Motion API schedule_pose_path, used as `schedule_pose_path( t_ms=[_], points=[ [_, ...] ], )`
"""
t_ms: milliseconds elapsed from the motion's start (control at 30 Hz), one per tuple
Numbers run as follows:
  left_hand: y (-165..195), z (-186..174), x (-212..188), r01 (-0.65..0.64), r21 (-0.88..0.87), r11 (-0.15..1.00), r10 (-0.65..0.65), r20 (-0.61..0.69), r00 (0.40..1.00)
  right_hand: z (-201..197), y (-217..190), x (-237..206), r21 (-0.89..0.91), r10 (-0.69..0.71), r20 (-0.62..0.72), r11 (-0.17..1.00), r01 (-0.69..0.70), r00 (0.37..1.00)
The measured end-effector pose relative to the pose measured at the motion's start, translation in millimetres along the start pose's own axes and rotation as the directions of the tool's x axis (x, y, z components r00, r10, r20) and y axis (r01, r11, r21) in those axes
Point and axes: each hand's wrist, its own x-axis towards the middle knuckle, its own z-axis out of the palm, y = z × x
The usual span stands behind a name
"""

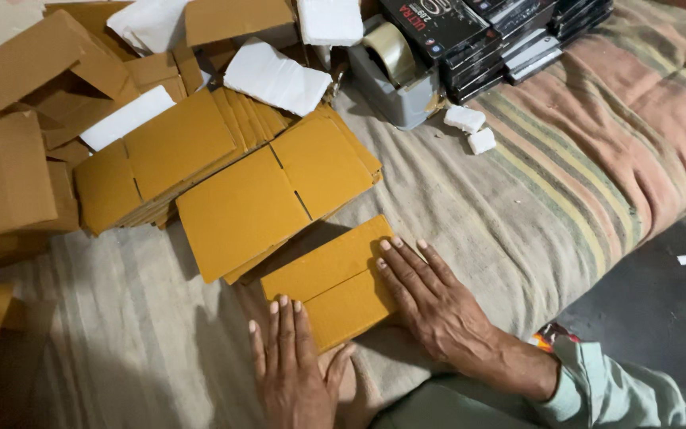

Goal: The person folds flat yellow cardboard mailer boxes on a bed, pressing the sides and flaps to shape each box and stacking the folded boxes with the pile. They work through the flat boxes one at a time, occasionally opening a folded box to check its shape.

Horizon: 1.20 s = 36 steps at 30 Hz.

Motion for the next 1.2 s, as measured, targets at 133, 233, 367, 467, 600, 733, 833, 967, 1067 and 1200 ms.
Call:
schedule_pose_path(
  t_ms=[133, 233, 367, 467, 600, 733, 833, 967, 1067, 1200],
  points=[
    [4, -10, 31, 0.12, 0.012, 0.993, -0.121, 0.121, 0.985, -8, -5, 32, 0.059, -0.025, 0.001, 0.998, 0.025, 1.0],
    [15, -4, 65, 0.126, 0.083, 0.988, -0.129, 0.032, 0.991, 5, -10, 73, 0.168, -0.016, 0.01, 0.986, 0.014, 1.0],
    [9, 4, 81, 0.231, 0.13, 0.964, -0.255, 0.222, 0.941, 17, 1, 94, 0.13, -0.035, 0.347, 0.991, -0.011, 0.937],
    [-9, 10, 68, 0.277, -0.015, 0.961, -0.269, 0.205, 0.941, 13, 11, 88, 0.05, 0.294, 0.412, 0.938, -0.344, 0.862],
    [-34, 16, 37, 0.408, -0.472, 0.781, -0.348, 0.213, 0.913, -3, 26, 70, 0.318, 0.507, 0.526, 0.627, -0.711, 0.682],
    [-40, 14, 4, 0.661, -0.649, 0.376, -0.428, 0.512, 0.745, -8, 28, 31, 0.408, 0.505, 0.679, 0.345, -0.845, 0.533],
    [-37, 17, -12, 0.687, -0.705, 0.176, -0.462, 0.557, 0.69, 2, 25, 12, 0.615, 0.364, 0.692, 0.155, -0.773, 0.624],
    [-40, 27, -25, 0.363, -0.932, -0.01, -0.423, 0.332, 0.843, 10, 35, 9, 0.871, 0.201, 0.488, -0.049, -0.489, 0.849],
    [-53, 37, -21, 0.208, -0.835, 0.51, -0.239, 0.095, 0.966, 9, 61, 21, 0.912, 0.042, 0.195, 0.359, -0.197, 0.98],
    [-55, 50, -15, 0.009, -0.586, 0.81, -0.093, -0.113, 0.989, 16, 83, 23, 0.606, -0.27, 0.088, 0.779, 0.164, 0.959]
  ],
)
